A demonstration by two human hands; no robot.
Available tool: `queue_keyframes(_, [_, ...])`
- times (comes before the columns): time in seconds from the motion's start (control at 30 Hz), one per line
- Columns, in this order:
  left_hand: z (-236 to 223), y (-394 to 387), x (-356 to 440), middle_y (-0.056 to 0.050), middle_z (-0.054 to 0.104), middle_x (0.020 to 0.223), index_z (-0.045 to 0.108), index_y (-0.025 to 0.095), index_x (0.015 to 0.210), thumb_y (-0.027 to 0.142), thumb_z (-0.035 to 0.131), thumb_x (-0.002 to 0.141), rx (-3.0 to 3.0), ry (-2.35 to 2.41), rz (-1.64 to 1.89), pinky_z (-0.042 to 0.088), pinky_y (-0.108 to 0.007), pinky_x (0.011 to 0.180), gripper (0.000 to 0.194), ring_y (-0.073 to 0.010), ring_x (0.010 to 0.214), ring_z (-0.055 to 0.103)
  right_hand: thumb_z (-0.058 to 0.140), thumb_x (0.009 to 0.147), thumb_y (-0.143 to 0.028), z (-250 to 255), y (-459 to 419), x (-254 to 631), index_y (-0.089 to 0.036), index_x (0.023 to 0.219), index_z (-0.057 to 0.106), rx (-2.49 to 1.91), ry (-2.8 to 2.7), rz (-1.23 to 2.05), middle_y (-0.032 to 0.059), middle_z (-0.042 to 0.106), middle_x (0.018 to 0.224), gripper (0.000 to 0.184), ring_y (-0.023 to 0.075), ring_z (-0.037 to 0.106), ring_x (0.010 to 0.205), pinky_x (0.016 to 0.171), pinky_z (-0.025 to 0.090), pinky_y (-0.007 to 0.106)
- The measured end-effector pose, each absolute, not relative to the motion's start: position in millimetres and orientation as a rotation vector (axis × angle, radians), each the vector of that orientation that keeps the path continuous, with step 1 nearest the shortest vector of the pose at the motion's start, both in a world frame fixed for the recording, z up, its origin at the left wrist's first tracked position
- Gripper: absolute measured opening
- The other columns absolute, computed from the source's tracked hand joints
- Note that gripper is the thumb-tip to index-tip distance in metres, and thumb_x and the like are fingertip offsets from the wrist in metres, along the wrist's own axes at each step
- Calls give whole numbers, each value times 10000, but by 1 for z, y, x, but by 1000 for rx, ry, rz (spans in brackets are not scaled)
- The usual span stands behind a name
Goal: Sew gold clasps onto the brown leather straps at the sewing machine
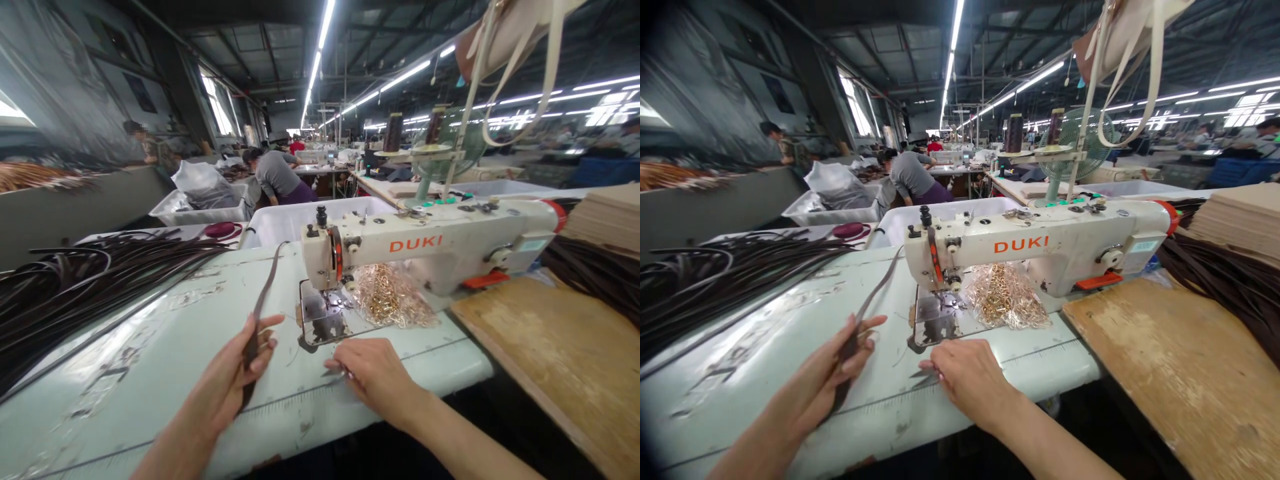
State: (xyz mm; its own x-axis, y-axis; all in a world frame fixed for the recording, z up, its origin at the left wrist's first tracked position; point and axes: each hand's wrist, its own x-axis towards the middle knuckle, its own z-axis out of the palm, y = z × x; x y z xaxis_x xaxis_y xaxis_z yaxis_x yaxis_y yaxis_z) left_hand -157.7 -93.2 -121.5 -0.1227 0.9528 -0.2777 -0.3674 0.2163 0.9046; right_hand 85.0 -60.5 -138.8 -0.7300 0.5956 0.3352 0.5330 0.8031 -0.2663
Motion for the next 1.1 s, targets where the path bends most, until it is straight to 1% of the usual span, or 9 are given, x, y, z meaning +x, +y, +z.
queue_keyframes(0.03, [-122,-99,-142,-14,499,723,596,146,1134,466,510,915,581,1067,1275,267,-118,363,398,-42,451,306,399,974,-233,-138,-62,88,-189,978,561,-729,-2595,173,7,593,833,168,128,533,720,566,272,259])
queue_keyframes(0.13, [-127,-102,-95,-43,523,808,576,145,1147,306,392,971,366,829,1267,453,-158,514,302,-70,544,455,408,967,-200,-137,-66,93,-284,1315,383,-436,-2683,43,18,553,1041,358,123,513,834,543,278,241])
queue_keyframes(0.27, [-142,-88,-61,-85,599,987,559,165,1136,279,385,967,277,778,1282,526,-243,801,268,-135,815,614,421,974,-213,-143,-62,102,-273,1193,495,-236,-2686,-76,4,549,989,238,115,496,867,509,265,232])
queue_keyframes(0.37, [-156,-75,-65,-120,566,1207,583,155,1155,375,423,949,819,987,1257,414,-363,1029,341,-233,1140,532,411,977,-196,-149,-54,114,-160,1097,538,-180,-2610,-60,29,569,906,178,119,507,801,510,281,253])
queue_keyframes(0.47, [-170,-64,-87,-73,430,1390,554,184,1256,471,439,937,1491,1325,1105,177,-405,1158,444,-247,1332,314,367,996,-200,-154,-45,125,-124,1139,518,-173,-2670,-7,53,593,923,222,139,529,842,536,316,260])
queue_keyframes(0.57, [-181,-48,-117,-45,297,1473,391,184,1395,458,345,973,1989,1573,789,13,-380,1169,506,-197,1391,163,343,1002,-207,-157,-38,128,-127,1127,522,-221,-2772,17,57,608,922,233,160,537,898,554,347,254])
queue_keyframes(0.67, [-186,-18,-147,-40,248,1493,289,192,1440,411,245,1001,2341,1661,450,32,-372,1162,493,-166,1392,156,355,994,-200,-160,-36,126,-139,1102,534,-316,-2820,33,57,616,916,218,169,546,895,568,378,252])
queue_keyframes(0.93, [-167,92,-202,-173,454,1344,469,134,1287,297,379,950,2265,1978,561,64,-643,1059,385,-339,1322,292,273,1005,-217,-168,-41,117,-125,1107,565,-328,-2734,-49,97,658,934,322,173,593,885,604,467,240])
queue_keyframes(1.1, [-151,46,-184,-127,573,1134,540,148,1095,262,339,967,2224,2083,800,338,-442,1011,264,-261,1096,523,170,1016,-232,-158,-41,120,-98,1126,583,-288,-2527,-176,79,662,1065,447,181,617,964,601,512,264])
